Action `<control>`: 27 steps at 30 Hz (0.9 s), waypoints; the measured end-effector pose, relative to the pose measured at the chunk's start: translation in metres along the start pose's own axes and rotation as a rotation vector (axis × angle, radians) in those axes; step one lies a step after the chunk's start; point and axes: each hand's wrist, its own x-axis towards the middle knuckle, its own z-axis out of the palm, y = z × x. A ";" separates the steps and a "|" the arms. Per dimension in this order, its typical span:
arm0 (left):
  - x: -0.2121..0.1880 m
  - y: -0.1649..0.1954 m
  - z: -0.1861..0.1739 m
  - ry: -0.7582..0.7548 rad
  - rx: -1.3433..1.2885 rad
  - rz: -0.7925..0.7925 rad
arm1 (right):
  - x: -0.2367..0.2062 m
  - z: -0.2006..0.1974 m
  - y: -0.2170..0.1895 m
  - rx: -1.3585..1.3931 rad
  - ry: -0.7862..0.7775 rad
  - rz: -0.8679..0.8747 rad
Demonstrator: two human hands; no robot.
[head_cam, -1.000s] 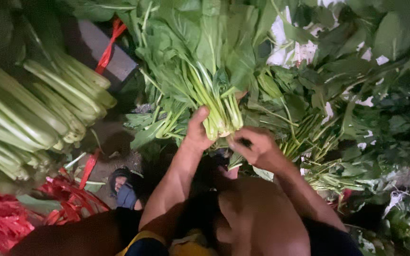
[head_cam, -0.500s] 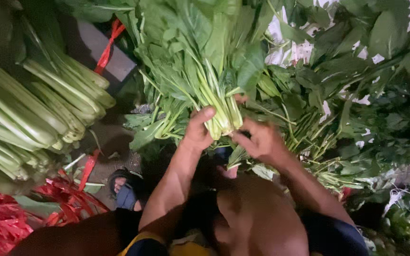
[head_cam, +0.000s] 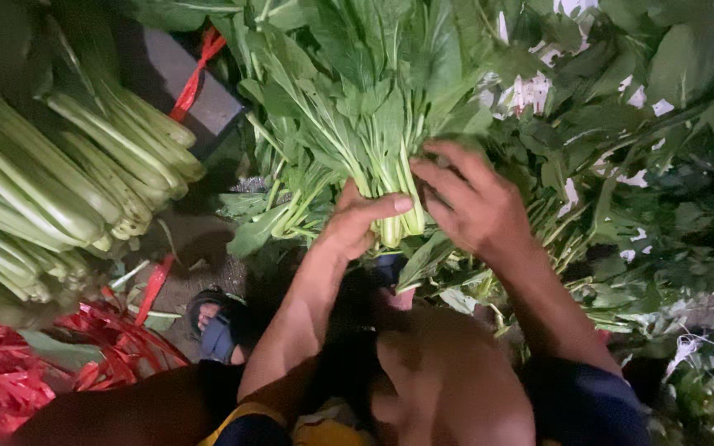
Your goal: The person gathers leafy green vegetables, aligns the stems, and ties them into bundles using red plastic ties. The person places the finished bundles on the floor and repeats the process with additional greens.
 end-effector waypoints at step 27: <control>-0.009 0.040 -0.002 0.039 0.113 0.186 | -0.043 0.013 0.034 0.614 -0.476 0.344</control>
